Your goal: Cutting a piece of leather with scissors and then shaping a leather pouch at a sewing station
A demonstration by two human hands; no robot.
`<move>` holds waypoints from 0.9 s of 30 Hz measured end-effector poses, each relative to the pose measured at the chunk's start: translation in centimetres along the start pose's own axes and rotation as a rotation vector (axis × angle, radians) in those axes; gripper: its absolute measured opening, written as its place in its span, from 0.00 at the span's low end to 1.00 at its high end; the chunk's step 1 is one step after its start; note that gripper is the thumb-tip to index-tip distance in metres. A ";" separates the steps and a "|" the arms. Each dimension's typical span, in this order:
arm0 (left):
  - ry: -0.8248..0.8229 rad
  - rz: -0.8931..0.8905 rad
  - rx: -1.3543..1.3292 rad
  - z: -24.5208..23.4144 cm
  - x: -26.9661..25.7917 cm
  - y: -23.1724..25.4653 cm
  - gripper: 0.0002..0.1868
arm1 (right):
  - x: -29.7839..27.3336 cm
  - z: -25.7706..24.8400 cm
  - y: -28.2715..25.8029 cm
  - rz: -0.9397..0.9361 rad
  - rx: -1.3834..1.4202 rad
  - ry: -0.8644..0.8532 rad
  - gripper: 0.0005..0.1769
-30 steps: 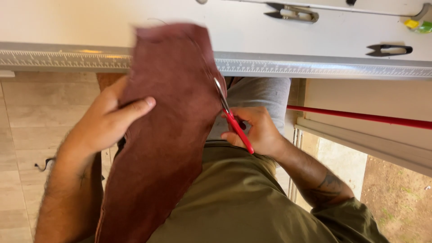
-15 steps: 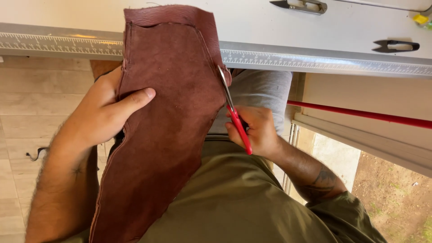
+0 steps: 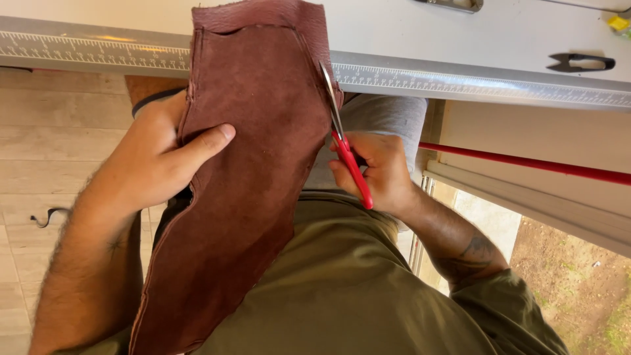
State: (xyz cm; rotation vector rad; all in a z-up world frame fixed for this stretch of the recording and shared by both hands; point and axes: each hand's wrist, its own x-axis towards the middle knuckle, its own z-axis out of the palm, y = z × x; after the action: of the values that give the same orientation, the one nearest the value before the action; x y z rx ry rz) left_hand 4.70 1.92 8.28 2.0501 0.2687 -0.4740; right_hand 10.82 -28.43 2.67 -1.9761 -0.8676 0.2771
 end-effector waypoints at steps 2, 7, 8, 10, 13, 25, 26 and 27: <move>-0.008 0.027 -0.035 -0.1 0.3 -0.1 0.13 | 0.2 0.0 0.2 0.011 0.021 -0.015 0.03; -0.172 0.069 -0.124 -2.1 1.0 1.1 0.31 | 0.5 -0.1 0.2 0.022 0.070 -0.055 0.05; -0.162 0.240 -0.135 -2.6 1.4 1.4 0.27 | 0.7 -0.1 0.1 -0.012 0.098 -0.086 0.04; -0.139 0.409 -0.140 -2.8 1.5 2.5 0.22 | 0.7 0.3 -0.4 -0.058 0.132 -0.119 0.04; 0.054 0.497 -0.090 -2.2 2.4 4.9 0.21 | 1.1 0.5 -0.4 0.001 0.209 -0.150 0.03; 0.173 0.495 0.041 1.0 3.0 3.8 0.21 | 1.2 1.0 0.7 -0.009 0.141 -0.150 0.21; 0.167 0.511 0.022 1.1 3.0 3.6 0.22 | 0.9 1.2 0.8 -0.004 0.101 -0.123 0.15; 0.159 0.533 0.002 1.2 3.1 3.4 0.23 | 0.5 1.4 0.9 0.002 0.058 -0.092 0.10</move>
State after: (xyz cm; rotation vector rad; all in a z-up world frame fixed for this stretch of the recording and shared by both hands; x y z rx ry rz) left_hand 8.51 -0.81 9.04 2.0601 -0.1863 0.0168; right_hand 10.90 -27.45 1.27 -1.9226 -0.9064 0.3921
